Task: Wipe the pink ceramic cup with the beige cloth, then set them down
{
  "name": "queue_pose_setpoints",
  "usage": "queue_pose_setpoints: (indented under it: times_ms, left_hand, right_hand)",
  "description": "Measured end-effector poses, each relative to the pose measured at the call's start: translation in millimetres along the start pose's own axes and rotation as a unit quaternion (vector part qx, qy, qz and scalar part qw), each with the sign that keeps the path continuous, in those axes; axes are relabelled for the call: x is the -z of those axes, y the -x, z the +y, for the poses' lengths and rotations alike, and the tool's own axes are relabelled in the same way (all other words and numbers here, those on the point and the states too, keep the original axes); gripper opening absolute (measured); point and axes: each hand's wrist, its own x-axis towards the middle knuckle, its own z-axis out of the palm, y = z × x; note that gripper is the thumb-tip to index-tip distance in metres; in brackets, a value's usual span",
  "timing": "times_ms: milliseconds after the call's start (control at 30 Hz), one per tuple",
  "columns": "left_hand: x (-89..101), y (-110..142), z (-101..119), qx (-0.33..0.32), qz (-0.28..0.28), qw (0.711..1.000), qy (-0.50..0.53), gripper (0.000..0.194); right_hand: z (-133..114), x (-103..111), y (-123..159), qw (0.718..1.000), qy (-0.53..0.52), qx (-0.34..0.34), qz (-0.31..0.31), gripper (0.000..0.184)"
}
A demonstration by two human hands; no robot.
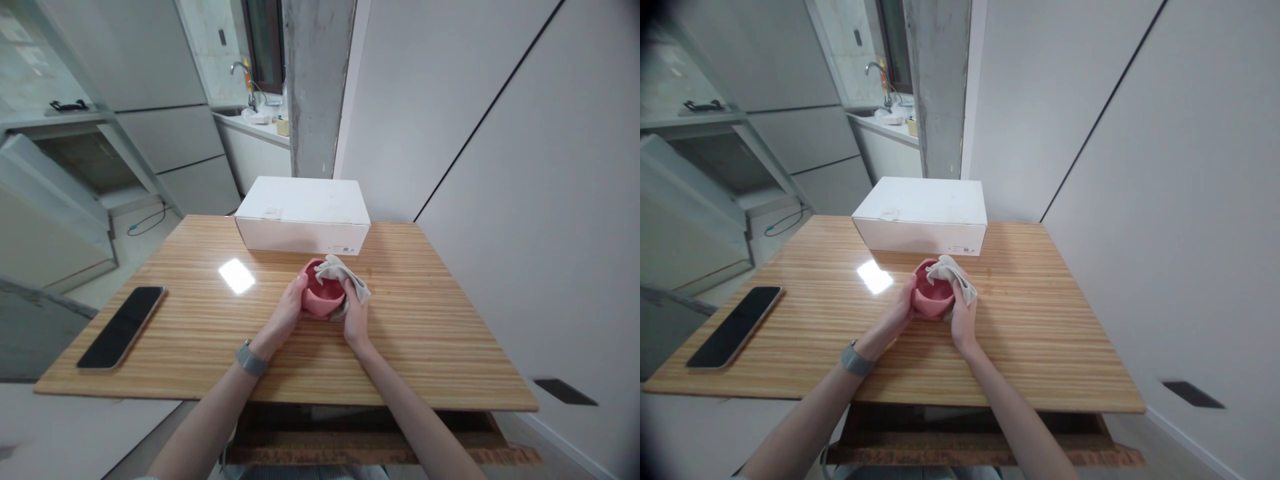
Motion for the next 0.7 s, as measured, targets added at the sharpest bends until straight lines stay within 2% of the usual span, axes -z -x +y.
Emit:
queue_pose_setpoints:
  times_ms: [167, 233, 367, 433, 533, 700]
  left_hand:
    - [0.4, -0.5, 2.0, -0.013, -0.056, 0.998, 0.011, 0.058]
    - [2.2, -1.2, 2.4, -0.012, -0.064, 0.998, 0.019, 0.057]
    - [7.9, -0.4, 3.9, 0.056, -0.079, 0.995, 0.021, 0.061]
    - [10.9, -0.3, 3.8, 0.070, -0.062, 0.996, 0.011, 0.054]
    - [12.8, -3.9, 1.2, 0.054, -0.015, 0.998, 0.006, 0.043]
    - [6.7, -13.1, -4.4, -0.006, 0.032, 0.999, 0.024, 0.036]
  right_hand:
    - [1.2, 3.2, 3.6, 0.999, 0.025, 0.035, 0.030, 0.032]
    - [-0.6, 10.2, -1.3, 0.999, 0.027, 0.039, 0.004, 0.030]
    - [-4.1, 21.3, -6.3, 0.998, 0.007, -0.016, -0.055, 0.029]
    - [-4.2, 21.9, -5.0, 0.995, -0.013, -0.046, -0.085, 0.031]
    - [-2.6, 18.6, -3.5, 0.992, -0.033, -0.059, -0.105, 0.033]
    - [2.1, 15.4, -5.7, 0.998, -0.002, -0.028, -0.047, 0.028]
